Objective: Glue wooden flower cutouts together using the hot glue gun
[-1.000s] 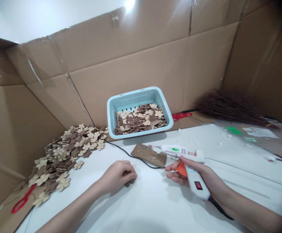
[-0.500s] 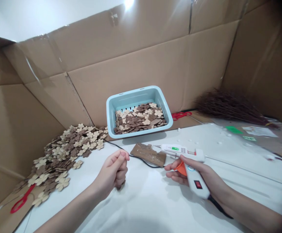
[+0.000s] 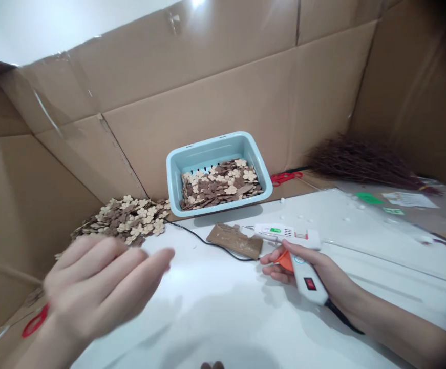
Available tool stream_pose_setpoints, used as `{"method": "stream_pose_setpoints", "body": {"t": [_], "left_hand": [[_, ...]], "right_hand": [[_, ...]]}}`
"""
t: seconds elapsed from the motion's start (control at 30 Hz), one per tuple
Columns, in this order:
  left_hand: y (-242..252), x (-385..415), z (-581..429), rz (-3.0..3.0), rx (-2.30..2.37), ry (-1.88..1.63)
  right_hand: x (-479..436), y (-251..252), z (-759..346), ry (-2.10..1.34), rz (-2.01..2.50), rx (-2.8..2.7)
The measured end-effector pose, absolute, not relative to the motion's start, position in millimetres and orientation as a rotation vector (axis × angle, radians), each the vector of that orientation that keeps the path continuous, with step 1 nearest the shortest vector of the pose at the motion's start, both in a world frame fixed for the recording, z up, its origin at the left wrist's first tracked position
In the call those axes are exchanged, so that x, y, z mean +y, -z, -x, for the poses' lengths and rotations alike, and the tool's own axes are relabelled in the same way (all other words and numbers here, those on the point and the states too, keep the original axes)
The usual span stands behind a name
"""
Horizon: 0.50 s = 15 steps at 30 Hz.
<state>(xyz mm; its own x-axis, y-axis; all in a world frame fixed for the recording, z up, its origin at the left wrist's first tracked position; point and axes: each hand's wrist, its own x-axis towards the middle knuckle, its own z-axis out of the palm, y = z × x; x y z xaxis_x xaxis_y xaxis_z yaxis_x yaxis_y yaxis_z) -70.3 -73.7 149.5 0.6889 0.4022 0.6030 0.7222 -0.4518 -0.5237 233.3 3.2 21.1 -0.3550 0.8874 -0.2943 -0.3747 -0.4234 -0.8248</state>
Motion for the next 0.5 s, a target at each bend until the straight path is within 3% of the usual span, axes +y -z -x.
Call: {"method": "stream_pose_setpoints", "body": {"t": [0.1,0.23,0.4,0.5], "left_hand": [[-152.0,-42.4,68.7,1.959,-0.718,0.346],[-131.1,-20.5,103.0,2.159,-0.881,0.264],[-99.7,-35.9,116.8,2.269,-0.916,0.188],[-105.2,-57.4,109.7,2.141,-0.820,0.236]], "right_hand": [[3.1,-21.8,-232.2,-1.900,0.942,-0.839],[4.5,-21.0,-232.0,-1.910,0.920,-0.825],[4.4,-21.5,-233.4,-1.896,0.926,-0.836],[4.0,-21.8,-232.8,-1.879,0.938,-0.850]]}}
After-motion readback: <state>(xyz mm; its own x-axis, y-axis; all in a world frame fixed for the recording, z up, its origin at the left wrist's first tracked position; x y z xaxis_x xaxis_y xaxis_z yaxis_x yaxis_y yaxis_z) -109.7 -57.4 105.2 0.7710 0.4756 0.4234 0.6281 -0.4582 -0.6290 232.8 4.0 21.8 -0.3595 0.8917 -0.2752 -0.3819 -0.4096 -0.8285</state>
